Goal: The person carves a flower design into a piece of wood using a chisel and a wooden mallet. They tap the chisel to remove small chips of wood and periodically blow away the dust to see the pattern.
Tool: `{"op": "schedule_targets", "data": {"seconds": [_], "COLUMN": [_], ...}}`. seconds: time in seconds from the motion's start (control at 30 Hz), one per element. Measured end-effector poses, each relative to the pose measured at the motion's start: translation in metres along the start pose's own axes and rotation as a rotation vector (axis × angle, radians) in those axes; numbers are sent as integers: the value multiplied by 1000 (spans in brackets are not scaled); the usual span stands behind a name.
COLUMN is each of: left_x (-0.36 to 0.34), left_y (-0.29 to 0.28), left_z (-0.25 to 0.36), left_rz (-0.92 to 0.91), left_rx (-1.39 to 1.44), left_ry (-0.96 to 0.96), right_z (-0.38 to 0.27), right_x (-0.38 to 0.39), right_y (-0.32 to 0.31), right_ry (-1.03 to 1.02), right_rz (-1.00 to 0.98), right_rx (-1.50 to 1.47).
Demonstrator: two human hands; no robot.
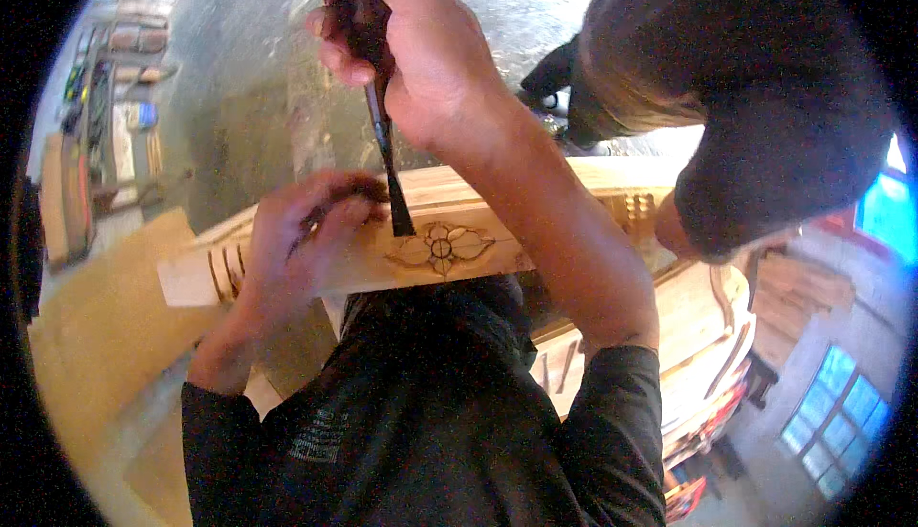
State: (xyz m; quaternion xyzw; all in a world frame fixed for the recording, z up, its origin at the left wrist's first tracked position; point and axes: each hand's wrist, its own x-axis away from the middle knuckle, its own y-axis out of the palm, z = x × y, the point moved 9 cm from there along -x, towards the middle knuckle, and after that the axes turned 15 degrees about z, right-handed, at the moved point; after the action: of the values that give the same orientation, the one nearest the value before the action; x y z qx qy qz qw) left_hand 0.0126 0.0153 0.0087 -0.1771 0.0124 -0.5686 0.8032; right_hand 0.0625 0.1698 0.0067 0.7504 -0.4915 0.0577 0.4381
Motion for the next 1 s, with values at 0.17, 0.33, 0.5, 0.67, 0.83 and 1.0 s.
{"op": "schedule_targets", "data": {"seconds": [0.17, 0.33, 0.5, 0.67, 0.83, 1.0], "left_x": [-8, -15, -11, -14, -13, -13], "left_y": [13, 16, 18, 17, 17, 19], "left_z": [-14, -23, -24, -19, -19, -19], "left_rz": [145, 129, 179, 171, 196, 204], "left_rx": [147, 259, 226, 150, 136, 125], "left_ry": [-44, -183, -159, -73, -62, -73], "right_z": [18, 15, 17, 18, 20, 19], "right_x": [-11, -18, -23, -26, -24, -22], "right_y": [18, 15, 11, 9, 10, 8], "right_ry": [53, 44, 49, 25, -10, -10], "right_rz": [-335, -344, -330, -307, -299, -289], "right_rx": [-2, -78, -49, -57, -61, -54]}}
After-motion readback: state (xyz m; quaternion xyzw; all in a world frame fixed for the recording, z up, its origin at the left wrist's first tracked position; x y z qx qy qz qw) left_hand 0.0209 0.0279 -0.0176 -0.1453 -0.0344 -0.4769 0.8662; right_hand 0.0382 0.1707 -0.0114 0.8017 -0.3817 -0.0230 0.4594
